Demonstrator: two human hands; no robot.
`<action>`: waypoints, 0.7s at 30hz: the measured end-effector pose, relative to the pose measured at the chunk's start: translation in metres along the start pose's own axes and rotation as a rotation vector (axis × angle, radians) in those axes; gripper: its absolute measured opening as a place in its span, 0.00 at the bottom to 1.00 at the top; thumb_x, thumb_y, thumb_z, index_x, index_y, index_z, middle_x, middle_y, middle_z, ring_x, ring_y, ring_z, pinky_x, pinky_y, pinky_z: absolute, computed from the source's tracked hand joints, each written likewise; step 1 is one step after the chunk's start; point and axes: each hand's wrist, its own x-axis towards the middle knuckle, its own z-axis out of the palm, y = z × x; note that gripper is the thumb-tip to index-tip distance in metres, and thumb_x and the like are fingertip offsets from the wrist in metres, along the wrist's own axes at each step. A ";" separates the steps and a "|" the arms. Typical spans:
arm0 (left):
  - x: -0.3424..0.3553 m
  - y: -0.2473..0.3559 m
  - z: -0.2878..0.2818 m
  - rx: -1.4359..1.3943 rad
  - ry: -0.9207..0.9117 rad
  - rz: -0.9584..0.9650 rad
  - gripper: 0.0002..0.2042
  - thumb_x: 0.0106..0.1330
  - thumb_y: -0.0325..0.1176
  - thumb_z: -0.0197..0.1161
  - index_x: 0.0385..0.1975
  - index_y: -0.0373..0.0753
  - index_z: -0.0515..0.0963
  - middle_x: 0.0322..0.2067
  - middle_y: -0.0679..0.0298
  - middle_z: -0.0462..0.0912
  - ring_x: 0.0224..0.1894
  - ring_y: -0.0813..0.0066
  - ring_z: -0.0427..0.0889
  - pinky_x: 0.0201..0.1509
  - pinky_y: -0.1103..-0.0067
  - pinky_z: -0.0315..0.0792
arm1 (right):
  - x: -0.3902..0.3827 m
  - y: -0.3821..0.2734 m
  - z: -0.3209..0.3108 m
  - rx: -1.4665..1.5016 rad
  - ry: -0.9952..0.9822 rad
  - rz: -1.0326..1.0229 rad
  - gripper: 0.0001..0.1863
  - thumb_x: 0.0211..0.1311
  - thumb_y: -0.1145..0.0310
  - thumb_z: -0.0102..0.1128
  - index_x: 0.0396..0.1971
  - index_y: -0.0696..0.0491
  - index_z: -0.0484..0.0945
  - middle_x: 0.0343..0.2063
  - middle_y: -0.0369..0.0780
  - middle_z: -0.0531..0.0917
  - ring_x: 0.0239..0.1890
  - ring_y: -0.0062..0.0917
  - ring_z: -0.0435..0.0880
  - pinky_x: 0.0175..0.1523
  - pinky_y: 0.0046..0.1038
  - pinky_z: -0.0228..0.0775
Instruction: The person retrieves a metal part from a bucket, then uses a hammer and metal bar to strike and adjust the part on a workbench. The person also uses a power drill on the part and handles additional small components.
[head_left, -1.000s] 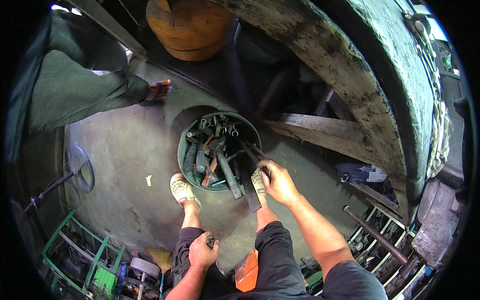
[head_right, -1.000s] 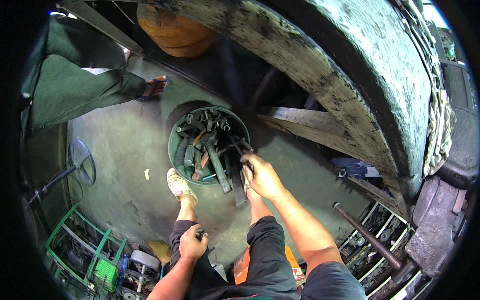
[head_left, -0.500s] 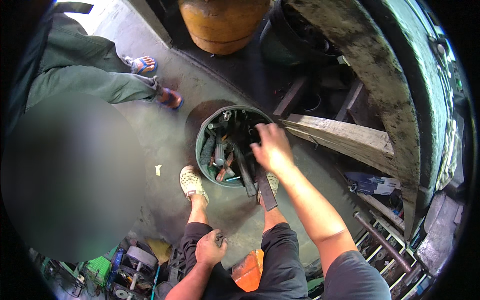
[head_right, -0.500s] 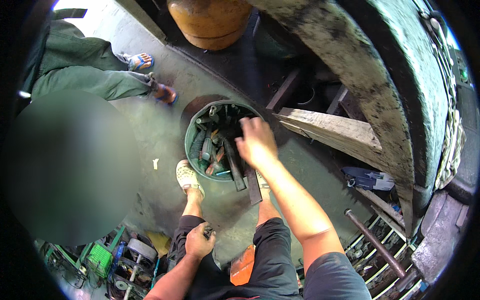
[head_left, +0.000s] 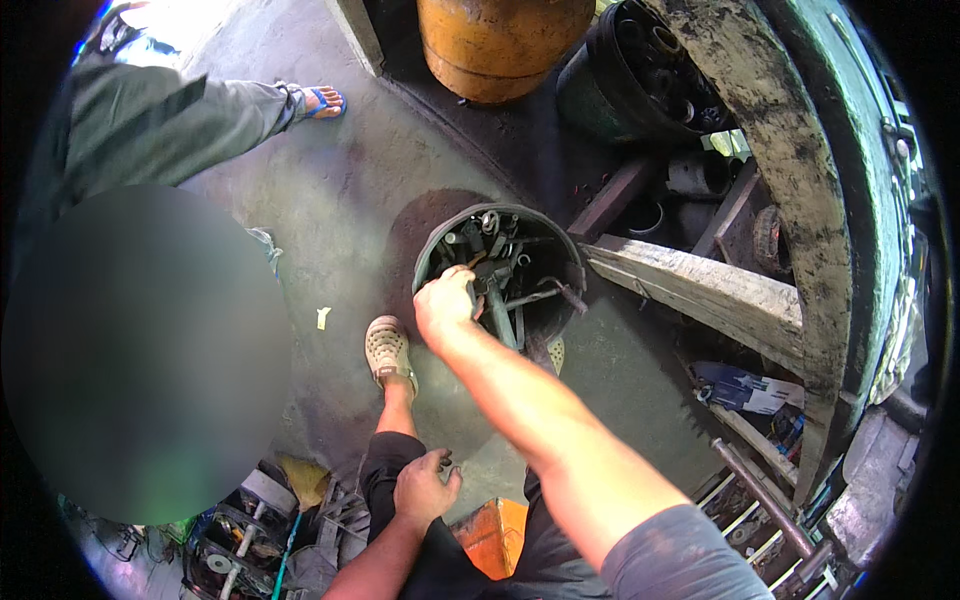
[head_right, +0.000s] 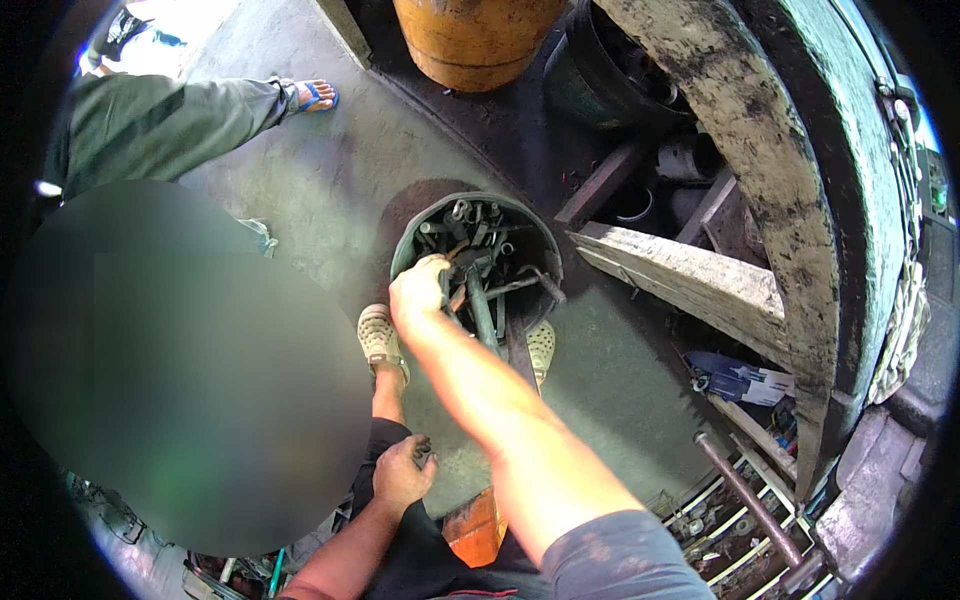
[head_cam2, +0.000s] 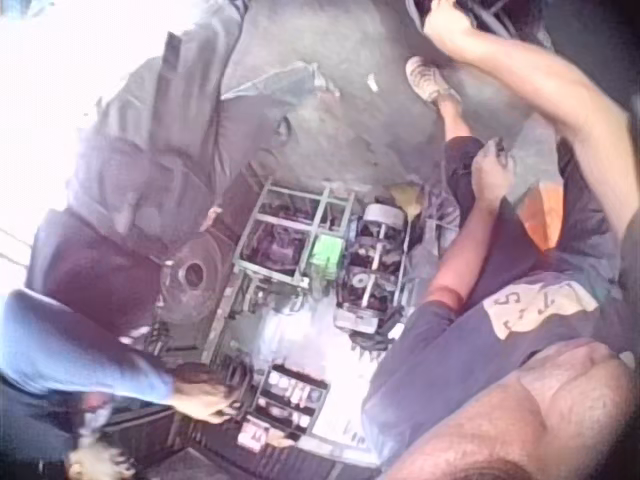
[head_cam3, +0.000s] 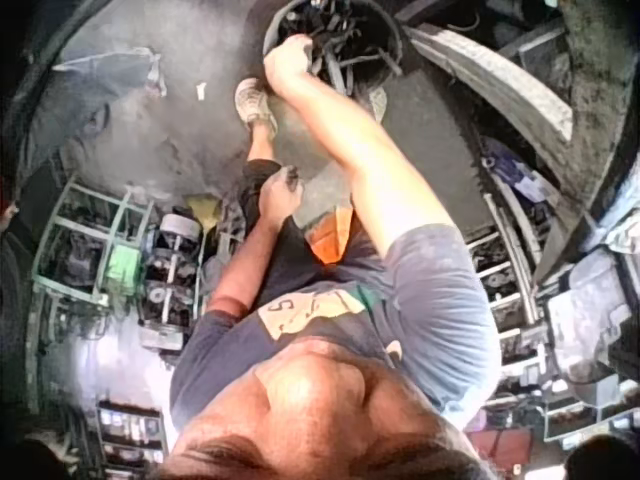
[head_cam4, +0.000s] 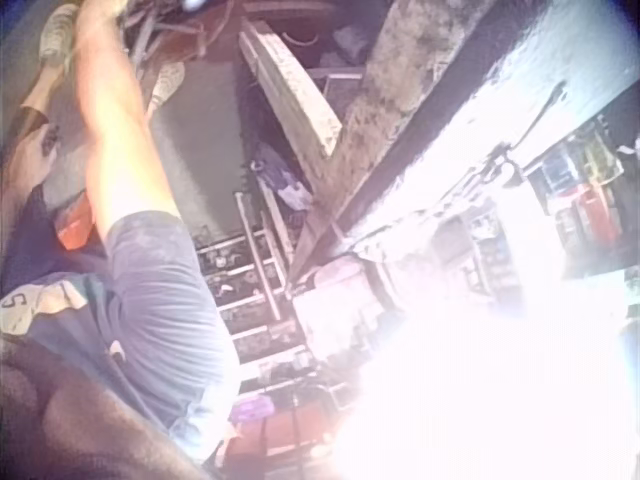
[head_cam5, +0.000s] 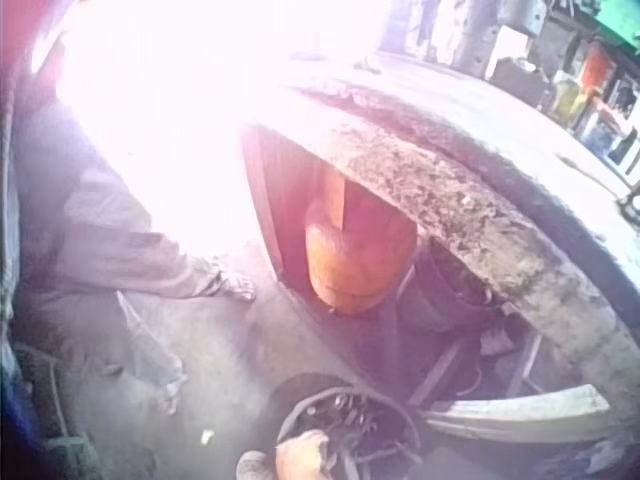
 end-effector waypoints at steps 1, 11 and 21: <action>-0.001 -0.002 -0.001 -0.022 -0.004 -0.015 0.19 0.66 0.40 0.75 0.54 0.41 0.87 0.47 0.56 0.94 0.52 0.52 0.93 0.59 0.60 0.84 | -0.005 0.021 -0.011 0.070 -0.014 -0.173 0.21 0.75 0.60 0.64 0.61 0.54 0.90 0.60 0.49 0.91 0.70 0.51 0.83 0.76 0.63 0.66; -0.003 -0.020 -0.003 -0.048 -0.010 -0.030 0.20 0.67 0.42 0.75 0.55 0.40 0.87 0.48 0.54 0.94 0.53 0.51 0.92 0.60 0.60 0.84 | -0.054 0.131 0.003 0.363 0.199 -0.127 0.20 0.76 0.66 0.58 0.61 0.54 0.84 0.55 0.48 0.93 0.71 0.47 0.83 0.82 0.63 0.58; -0.002 -0.018 -0.011 -0.086 -0.019 -0.041 0.19 0.67 0.40 0.75 0.55 0.38 0.87 0.46 0.55 0.94 0.52 0.52 0.92 0.60 0.61 0.84 | -0.052 0.191 0.042 0.461 0.580 0.272 0.24 0.62 0.67 0.76 0.59 0.46 0.88 0.52 0.41 0.85 0.55 0.44 0.86 0.64 0.54 0.75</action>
